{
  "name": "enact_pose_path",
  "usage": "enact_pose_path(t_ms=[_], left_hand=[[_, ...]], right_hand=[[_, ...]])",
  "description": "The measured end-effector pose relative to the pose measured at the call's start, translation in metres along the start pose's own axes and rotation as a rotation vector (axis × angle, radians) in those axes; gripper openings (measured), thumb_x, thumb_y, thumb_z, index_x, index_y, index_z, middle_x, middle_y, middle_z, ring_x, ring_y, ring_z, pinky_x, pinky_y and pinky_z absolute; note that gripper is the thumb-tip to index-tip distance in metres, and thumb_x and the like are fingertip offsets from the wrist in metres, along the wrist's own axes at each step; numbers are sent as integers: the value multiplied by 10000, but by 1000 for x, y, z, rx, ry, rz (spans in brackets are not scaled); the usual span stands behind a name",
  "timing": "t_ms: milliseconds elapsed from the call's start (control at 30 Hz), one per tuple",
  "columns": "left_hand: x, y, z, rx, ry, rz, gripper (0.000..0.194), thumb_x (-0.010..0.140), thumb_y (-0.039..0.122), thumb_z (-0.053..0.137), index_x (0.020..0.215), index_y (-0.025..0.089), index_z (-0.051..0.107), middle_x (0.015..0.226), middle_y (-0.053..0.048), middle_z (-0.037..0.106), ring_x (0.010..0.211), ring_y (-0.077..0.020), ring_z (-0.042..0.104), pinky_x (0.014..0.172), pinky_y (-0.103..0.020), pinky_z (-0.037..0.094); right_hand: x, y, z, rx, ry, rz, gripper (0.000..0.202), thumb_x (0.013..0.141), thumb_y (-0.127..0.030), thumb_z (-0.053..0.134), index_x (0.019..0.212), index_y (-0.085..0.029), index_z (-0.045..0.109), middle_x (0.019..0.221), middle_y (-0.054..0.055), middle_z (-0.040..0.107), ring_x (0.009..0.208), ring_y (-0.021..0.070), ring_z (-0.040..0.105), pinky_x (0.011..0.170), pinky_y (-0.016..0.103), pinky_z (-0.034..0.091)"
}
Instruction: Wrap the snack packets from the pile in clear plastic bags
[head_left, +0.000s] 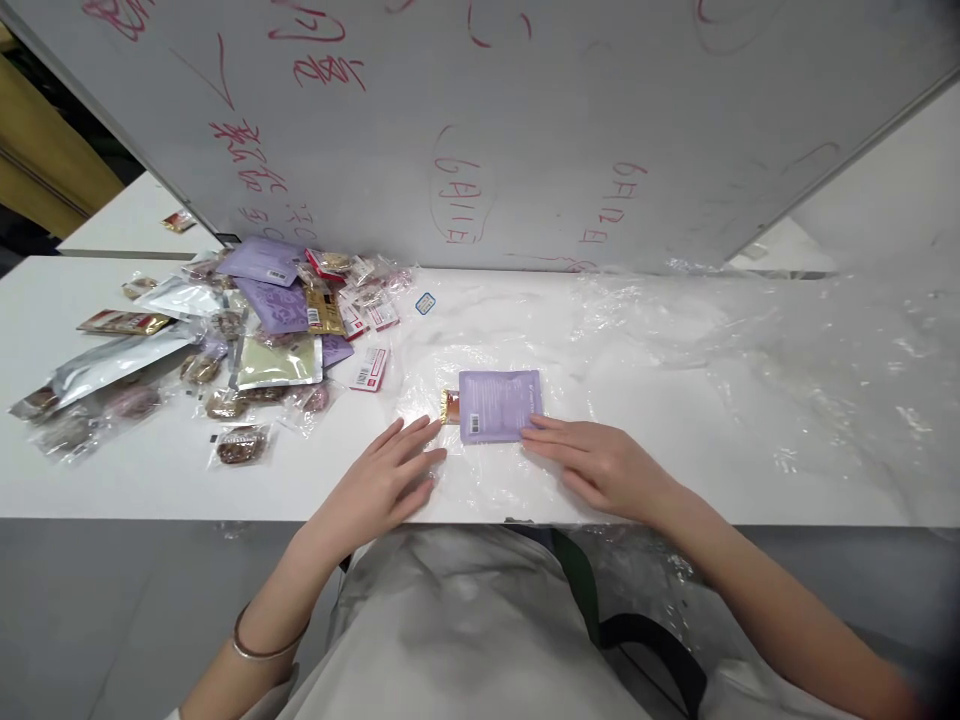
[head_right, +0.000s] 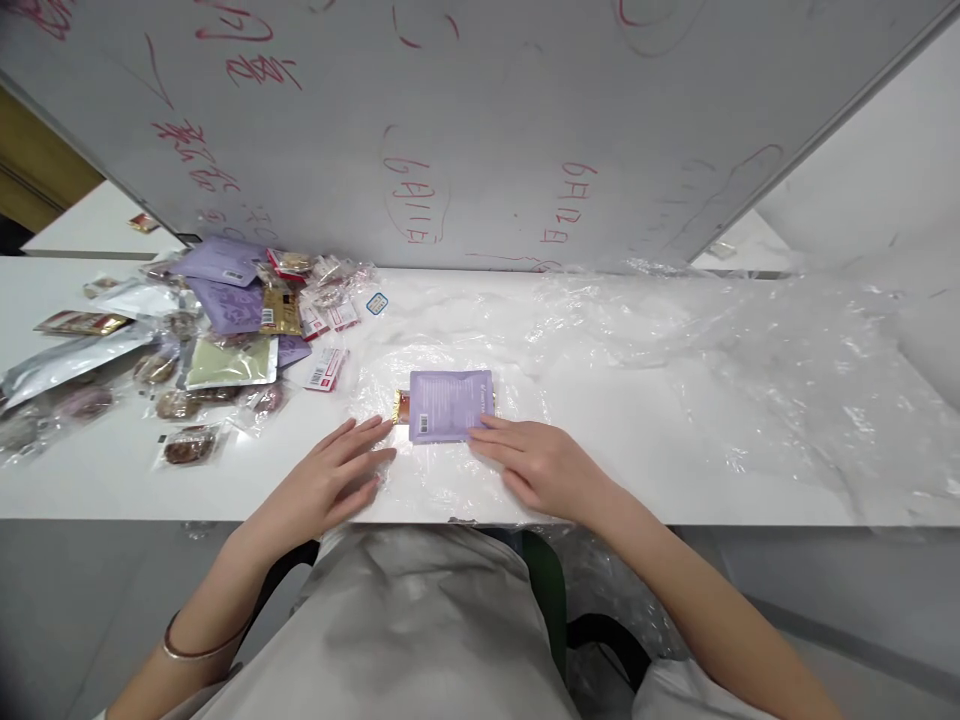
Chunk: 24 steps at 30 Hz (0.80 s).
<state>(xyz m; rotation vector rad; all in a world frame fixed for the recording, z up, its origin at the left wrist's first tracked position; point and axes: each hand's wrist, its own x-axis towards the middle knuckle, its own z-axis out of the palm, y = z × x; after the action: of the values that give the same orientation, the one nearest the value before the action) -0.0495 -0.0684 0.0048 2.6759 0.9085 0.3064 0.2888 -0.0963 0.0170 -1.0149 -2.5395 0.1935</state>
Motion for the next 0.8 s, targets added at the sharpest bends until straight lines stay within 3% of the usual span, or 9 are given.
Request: enact_pose_path(t_ms=[100, 233, 367, 433, 500, 600, 633, 700, 800], left_hand=[[-1, -5, 2, -14, 88, 8, 229, 1013, 233, 471, 1182, 210, 624, 1444, -91, 551, 1400, -242, 451, 1161, -476, 374], [-3, -2, -4, -107, 123, -27, 210, 1023, 217, 449, 1160, 216, 608, 1300, -62, 655, 1315, -225, 528, 1032, -412, 458], [-4, 7, -7, -228, 138, -169, 207, 1035, 257, 403, 1110, 221, 593, 1191, -47, 693, 1187, -209, 596, 955, -374, 472], [-3, 10, -6, -284, 169, -281, 220, 1039, 308, 390, 1085, 225, 588, 1153, -50, 692, 1103, -205, 621, 908, -352, 483], [0, 13, -4, -328, 200, -397, 247, 1043, 353, 366, 1045, 224, 577, 1041, -46, 697, 979, -199, 644, 832, -327, 492], [10, 16, -3, -255, 239, -564, 263, 1041, 376, 335, 1004, 216, 541, 862, -36, 675, 793, -205, 649, 694, -309, 465], [15, 17, -3, -184, 228, -623, 258, 1038, 371, 332, 1019, 212, 533, 817, -34, 667, 749, -215, 649, 653, -308, 443], [24, 19, -2, -26, 148, -736, 246, 1030, 359, 338, 1063, 206, 528, 720, -23, 646, 674, -236, 649, 583, -305, 389], [35, 20, 1, 119, 0, -823, 241, 1025, 351, 355, 1081, 209, 543, 672, -16, 644, 629, -245, 659, 539, -294, 357]], right_hand=[[-29, 8, -20, 147, -173, 197, 633, 913, -93, 452, 1511, -298, 423, 1510, 6, 486, 1445, 241, 371, 1092, 465, 487], [-60, 13, -33, 341, -432, 278, 873, 875, -445, 659, 1598, -340, 180, 1644, 21, 213, 1512, 337, 132, 1192, 596, 258], [-64, 1, -26, 431, -468, 376, 1121, 646, -674, 794, 1577, -353, 257, 1668, 39, 100, 1509, 414, 19, 1190, 665, 156], [-57, -7, -18, 482, -386, 442, 784, 760, -662, 711, 1463, -394, 488, 1645, 4, 234, 1523, 376, 88, 1210, 649, 102], [-46, -13, -10, 558, -231, 549, 390, 935, -589, 528, 1209, -379, 711, 1508, -3, 499, 1489, 311, 287, 1222, 601, 146], [-28, -15, 0, 617, 58, 826, 531, 1005, -565, 355, 854, -248, 752, 988, 71, 750, 1067, 259, 663, 1003, 467, 469], [-22, -14, 2, 583, 125, 925, 543, 996, -581, 355, 805, -225, 718, 790, 60, 722, 853, 234, 682, 851, 411, 517], [-10, -12, 6, 402, 155, 1067, 516, 980, -577, 377, 720, -215, 636, 525, -1, 552, 556, 182, 556, 612, 333, 444], [4, -8, 11, 32, -48, 1139, 489, 968, -497, 385, 585, -218, 506, 433, -23, 401, 446, 153, 392, 520, 316, 284]])
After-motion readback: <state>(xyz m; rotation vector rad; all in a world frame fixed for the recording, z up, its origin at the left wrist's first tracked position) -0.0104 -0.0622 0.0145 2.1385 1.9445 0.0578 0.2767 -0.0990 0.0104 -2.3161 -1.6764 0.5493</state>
